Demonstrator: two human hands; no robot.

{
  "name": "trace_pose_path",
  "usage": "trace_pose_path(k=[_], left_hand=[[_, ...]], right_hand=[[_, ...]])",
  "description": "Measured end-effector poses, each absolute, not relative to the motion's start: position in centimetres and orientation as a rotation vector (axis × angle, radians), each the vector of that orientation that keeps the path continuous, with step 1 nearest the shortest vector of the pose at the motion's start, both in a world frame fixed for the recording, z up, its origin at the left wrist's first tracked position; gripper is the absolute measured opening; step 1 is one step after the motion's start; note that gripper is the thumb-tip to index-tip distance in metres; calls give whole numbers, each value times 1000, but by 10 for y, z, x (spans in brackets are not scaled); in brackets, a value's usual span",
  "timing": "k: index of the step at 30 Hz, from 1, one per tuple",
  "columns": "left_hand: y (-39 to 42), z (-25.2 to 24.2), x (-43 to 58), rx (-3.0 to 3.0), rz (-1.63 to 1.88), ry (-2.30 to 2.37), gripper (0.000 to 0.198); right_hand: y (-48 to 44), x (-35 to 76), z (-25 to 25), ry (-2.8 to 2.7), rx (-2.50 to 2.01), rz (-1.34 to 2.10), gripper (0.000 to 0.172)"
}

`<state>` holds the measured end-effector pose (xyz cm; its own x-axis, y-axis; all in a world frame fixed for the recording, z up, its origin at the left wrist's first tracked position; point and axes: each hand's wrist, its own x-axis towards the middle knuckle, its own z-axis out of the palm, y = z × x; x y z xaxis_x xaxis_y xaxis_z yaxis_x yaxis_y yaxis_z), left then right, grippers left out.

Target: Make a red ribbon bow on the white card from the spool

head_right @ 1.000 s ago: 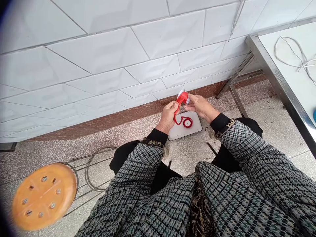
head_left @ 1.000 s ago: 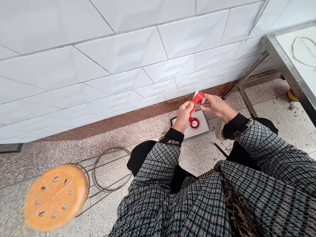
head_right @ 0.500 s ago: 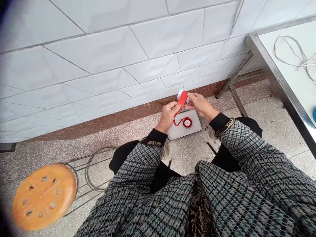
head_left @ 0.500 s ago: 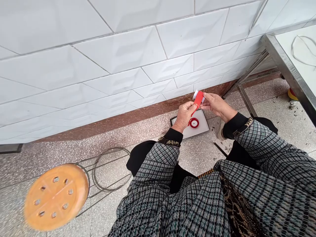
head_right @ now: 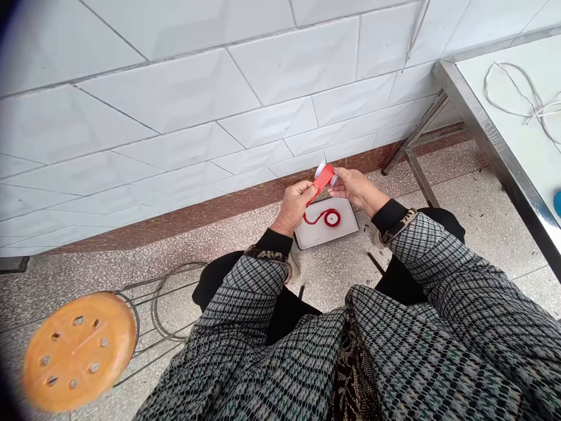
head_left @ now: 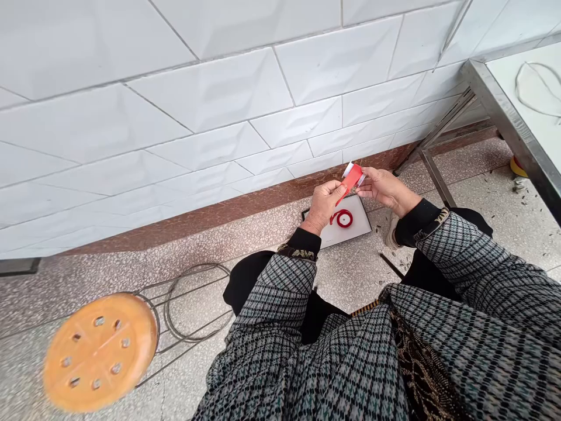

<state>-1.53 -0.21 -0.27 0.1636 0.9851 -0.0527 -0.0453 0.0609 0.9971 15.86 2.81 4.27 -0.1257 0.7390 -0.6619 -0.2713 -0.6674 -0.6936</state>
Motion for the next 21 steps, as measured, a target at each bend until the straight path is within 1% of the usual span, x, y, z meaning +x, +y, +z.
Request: trace_pose_path(k=[4, 8, 13, 15, 19, 21], left_hand=[[-1, -9, -13, 1129, 1099, 1110, 38], [-1, -13, -9, 1032, 1083, 1110, 41], [0, -16, -5, 776, 1095, 982, 43], [0, -16, -6, 694, 1075, 927, 45], [2, -13, -12, 647, 1030, 825, 58], [2, -11, -14, 657, 1002, 767, 61]], right_hand=[[27, 157, 46, -374, -1363, 1958, 24], [27, 156, 47, -305, -1289, 2038, 28], [28, 158, 49, -278, -1230, 2078, 25], [28, 160, 50, -249, -1176, 2156, 27], [27, 164, 47, -200, -1014, 2390, 30], [26, 166, 44, -157, -941, 2529, 31]])
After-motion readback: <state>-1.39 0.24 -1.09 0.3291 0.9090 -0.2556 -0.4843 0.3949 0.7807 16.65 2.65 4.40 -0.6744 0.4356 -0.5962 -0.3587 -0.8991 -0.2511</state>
